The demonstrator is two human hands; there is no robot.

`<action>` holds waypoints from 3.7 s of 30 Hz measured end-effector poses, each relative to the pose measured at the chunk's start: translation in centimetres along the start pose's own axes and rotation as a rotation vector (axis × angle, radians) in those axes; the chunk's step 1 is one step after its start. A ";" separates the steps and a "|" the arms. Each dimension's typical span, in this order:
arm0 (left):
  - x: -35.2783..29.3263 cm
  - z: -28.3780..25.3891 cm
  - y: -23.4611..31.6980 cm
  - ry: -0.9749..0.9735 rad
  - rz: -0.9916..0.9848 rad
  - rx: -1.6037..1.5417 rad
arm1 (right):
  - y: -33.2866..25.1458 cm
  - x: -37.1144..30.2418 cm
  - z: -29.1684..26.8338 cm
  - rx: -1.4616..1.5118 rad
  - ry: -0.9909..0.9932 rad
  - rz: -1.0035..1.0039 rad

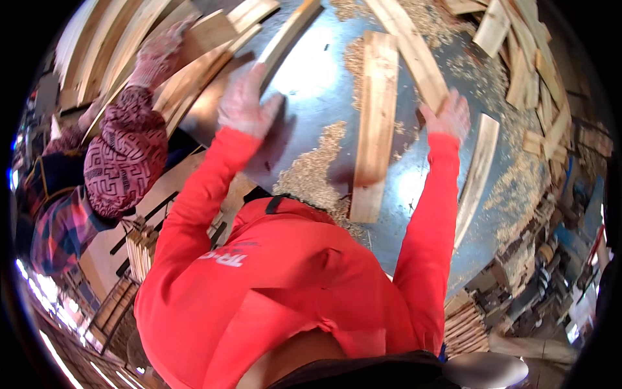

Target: The person picks up thin wooden planks from a pile on a metal table and stacks them neatly. They repeatedly pick up individual planks or small groups, align them, and place them onto a growing stack.

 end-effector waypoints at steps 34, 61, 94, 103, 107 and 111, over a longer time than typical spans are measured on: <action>1.4 21.8 13.3 -0.540 -0.787 -0.946 | 19.2 -13.4 -0.6 -0.060 -0.121 0.822; 2.8 -0.5 -6.0 -0.754 -0.667 0.402 | 1.7 12.3 7.6 1.761 -0.599 0.440; 25.6 24.0 13.8 -0.778 -0.295 -0.680 | 2.9 16.4 9.0 1.814 -0.533 0.447; 2.9 7.9 20.2 -1.159 -0.060 -1.085 | 15.9 -16.9 3.8 1.228 -0.360 1.011; 8.8 5.1 21.5 -0.830 -0.097 -1.368 | 11.3 -19.2 -0.2 0.766 0.051 0.684; 7.3 9.8 26.9 -1.098 0.140 -0.634 | 6.6 -18.5 -1.2 1.049 0.213 0.678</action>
Point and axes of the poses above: each hand's wrist, its own x-axis towards the middle knuckle, its own z-axis out of the palm, y = z × x, the point moved 2 cm from there along x, towards the middle knuckle, and after that the axes turned 9 degrees about z, right-handed, at the moved point
